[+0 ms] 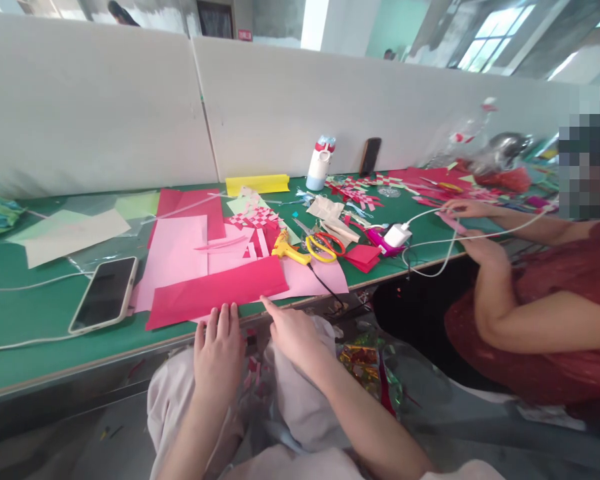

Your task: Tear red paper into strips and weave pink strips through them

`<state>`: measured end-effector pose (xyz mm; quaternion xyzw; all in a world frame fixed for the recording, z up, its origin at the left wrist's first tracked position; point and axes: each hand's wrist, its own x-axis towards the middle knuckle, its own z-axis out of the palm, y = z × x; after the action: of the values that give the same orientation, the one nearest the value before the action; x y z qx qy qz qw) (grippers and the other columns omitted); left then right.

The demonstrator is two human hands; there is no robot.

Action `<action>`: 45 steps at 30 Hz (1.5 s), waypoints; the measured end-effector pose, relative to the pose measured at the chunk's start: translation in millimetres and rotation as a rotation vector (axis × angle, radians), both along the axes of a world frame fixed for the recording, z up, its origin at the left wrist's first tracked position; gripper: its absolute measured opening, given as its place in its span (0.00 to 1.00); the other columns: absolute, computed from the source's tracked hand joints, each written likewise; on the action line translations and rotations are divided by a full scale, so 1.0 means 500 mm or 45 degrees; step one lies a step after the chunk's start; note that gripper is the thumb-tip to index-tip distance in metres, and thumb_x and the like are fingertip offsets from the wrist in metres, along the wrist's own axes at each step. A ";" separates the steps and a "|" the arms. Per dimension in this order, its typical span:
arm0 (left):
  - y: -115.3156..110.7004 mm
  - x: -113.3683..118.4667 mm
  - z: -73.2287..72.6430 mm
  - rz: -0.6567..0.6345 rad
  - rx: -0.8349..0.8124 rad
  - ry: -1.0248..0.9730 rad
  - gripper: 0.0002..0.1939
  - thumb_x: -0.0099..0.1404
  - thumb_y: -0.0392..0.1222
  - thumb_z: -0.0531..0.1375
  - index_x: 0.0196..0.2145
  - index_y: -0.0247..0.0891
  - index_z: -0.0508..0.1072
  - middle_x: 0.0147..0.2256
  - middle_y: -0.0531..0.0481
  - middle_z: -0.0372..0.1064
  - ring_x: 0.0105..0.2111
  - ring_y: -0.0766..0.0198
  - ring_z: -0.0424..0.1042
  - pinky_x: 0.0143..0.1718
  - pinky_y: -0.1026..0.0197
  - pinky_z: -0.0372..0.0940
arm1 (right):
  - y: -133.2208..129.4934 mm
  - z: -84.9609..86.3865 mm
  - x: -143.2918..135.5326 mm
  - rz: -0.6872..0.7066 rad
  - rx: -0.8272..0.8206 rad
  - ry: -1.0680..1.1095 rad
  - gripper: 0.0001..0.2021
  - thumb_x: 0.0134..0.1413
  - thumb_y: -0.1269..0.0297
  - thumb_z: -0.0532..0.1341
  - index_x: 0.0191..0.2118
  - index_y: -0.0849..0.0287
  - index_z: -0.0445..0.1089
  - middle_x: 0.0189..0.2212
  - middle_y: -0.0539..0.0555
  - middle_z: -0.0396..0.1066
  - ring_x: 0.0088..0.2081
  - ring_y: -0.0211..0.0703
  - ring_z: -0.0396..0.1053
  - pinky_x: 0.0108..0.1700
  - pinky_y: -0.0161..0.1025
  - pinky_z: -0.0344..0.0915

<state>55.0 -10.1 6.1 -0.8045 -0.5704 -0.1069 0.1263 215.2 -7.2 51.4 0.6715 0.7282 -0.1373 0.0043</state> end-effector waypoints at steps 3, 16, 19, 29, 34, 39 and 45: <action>-0.002 0.000 0.003 -0.007 -0.013 -0.008 0.26 0.66 0.36 0.48 0.60 0.25 0.59 0.57 0.33 0.62 0.57 0.45 0.60 0.56 0.43 0.55 | -0.002 -0.003 0.032 -0.056 -0.010 -0.021 0.30 0.59 0.69 0.50 0.66 0.53 0.45 0.39 0.57 0.76 0.39 0.46 0.74 0.36 0.36 0.64; -0.008 0.047 0.011 -0.035 -0.071 -0.110 0.28 0.65 0.38 0.49 0.60 0.20 0.58 0.58 0.29 0.60 0.60 0.43 0.57 0.59 0.39 0.49 | 0.004 -0.013 0.073 -0.172 0.021 -0.102 0.30 0.58 0.68 0.50 0.66 0.52 0.45 0.33 0.55 0.76 0.34 0.46 0.74 0.33 0.36 0.61; -0.006 0.083 0.012 -0.225 -0.119 -0.126 0.27 0.65 0.37 0.48 0.60 0.23 0.58 0.61 0.35 0.57 0.61 0.48 0.55 0.61 0.42 0.46 | 0.007 -0.015 0.072 -0.177 0.017 -0.100 0.29 0.58 0.67 0.50 0.65 0.49 0.48 0.33 0.54 0.77 0.34 0.47 0.74 0.31 0.36 0.61; 0.021 0.093 -0.004 -0.338 -0.128 -0.135 0.25 0.67 0.37 0.47 0.59 0.27 0.62 0.60 0.39 0.59 0.59 0.51 0.60 0.62 0.45 0.48 | 0.015 -0.015 0.077 -0.209 -0.048 -0.141 0.29 0.58 0.67 0.50 0.65 0.47 0.50 0.30 0.54 0.77 0.30 0.45 0.74 0.29 0.35 0.58; 0.023 0.047 0.001 -0.286 -0.117 -0.141 0.25 0.67 0.39 0.49 0.59 0.25 0.61 0.58 0.37 0.62 0.57 0.51 0.62 0.60 0.46 0.51 | 0.024 -0.018 0.086 -0.243 -0.082 -0.136 0.27 0.57 0.67 0.51 0.63 0.47 0.55 0.28 0.54 0.77 0.27 0.43 0.73 0.28 0.34 0.55; 0.021 -0.004 0.008 -0.230 -0.121 -0.143 0.25 0.67 0.41 0.51 0.58 0.24 0.62 0.56 0.36 0.64 0.56 0.51 0.63 0.60 0.47 0.52 | 0.037 -0.012 0.090 -0.341 -0.134 -0.092 0.25 0.55 0.67 0.52 0.59 0.46 0.62 0.26 0.54 0.77 0.26 0.42 0.71 0.27 0.34 0.53; 0.018 -0.054 0.016 -0.188 -0.153 -0.151 0.25 0.66 0.41 0.52 0.59 0.28 0.60 0.55 0.37 0.66 0.54 0.52 0.66 0.59 0.46 0.53 | 0.037 -0.019 0.089 -0.346 -0.105 -0.053 0.25 0.54 0.67 0.52 0.58 0.47 0.64 0.23 0.54 0.75 0.23 0.41 0.69 0.26 0.34 0.53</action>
<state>27.8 -1.2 14.2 -0.8428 -0.5213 -0.1292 0.0357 259.6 11.5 41.9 0.7657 0.6241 -0.1526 0.0286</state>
